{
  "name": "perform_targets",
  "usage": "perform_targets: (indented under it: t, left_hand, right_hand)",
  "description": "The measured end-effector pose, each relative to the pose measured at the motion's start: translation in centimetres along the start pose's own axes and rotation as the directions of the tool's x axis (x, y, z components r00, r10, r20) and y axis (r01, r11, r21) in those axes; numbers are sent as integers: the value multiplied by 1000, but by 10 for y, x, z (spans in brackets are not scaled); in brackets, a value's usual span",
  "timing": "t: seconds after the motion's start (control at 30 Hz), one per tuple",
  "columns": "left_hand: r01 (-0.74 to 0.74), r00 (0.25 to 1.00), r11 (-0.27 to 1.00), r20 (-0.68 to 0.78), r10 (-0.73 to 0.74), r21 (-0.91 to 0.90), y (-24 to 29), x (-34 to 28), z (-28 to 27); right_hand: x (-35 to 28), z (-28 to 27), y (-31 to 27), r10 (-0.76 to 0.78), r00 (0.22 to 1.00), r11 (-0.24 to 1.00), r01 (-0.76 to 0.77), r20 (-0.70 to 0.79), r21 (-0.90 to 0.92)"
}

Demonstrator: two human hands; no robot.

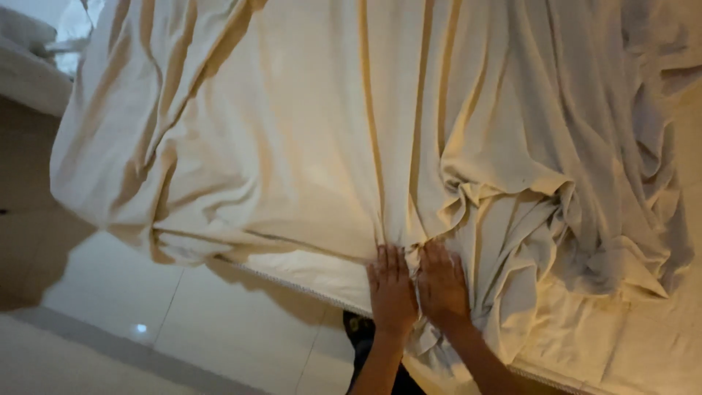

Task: The person gathers a wrinkled white bedsheet from the center of the bed and pulls it towards the foot of the bed. They then smooth the sheet across the mattress surface with both hands, working from the foot towards the headboard to remove wrinkles.

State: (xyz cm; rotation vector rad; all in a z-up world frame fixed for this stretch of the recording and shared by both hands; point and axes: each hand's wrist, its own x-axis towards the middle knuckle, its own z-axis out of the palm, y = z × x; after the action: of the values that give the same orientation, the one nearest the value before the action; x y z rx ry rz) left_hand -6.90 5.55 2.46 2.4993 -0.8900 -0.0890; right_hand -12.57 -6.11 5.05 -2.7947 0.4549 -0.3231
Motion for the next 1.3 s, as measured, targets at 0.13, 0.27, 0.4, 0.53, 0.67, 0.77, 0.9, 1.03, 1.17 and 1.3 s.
perform_targets:
  t: [0.13,0.27,0.4,0.53,0.67,0.77,0.9,1.03,1.17,1.3]
  left_hand:
    - [-30,999,991,14,32,-129,-21,7,-28]
    - [-122,992,989,-24,120,-85,-61,10,-41]
    - [-62,998,997,14,62,34,-102,37,-61]
    - [-47,997,993,-63,54,107,-122,51,-72]
    - [-89,995,995,-39,91,37,-123,52,-67]
    - [-76,997,996,-11,77,52,-127,57,-61]
    - [-189,978,978,-111,178,-89,-124,88,-77]
    - [-197,974,955,-155,165,-222,-111,133,-98]
    - [-217,968,961,-165,189,-171,-107,151,-104]
    - [-205,969,962,-177,174,-179,-100,182,-103]
  right_hand:
    - [14,-22,-11,-19,996,994,29,-86,108]
    - [38,-29,-34,-58,982,994,75,-182,84]
    - [58,-7,-44,-199,966,975,213,-166,69]
    - [63,11,-42,-217,976,976,217,8,10]
    - [56,26,-38,-209,977,962,214,42,-169]
    - [60,38,-24,-211,977,939,210,28,-274]
    - [101,23,-22,-175,984,958,159,-45,-237]
    - [135,1,-24,-209,968,968,185,-137,-169]
    - [156,-1,-16,-231,952,967,201,-200,-158]
    - [189,-2,1,-204,946,965,152,-251,-213]
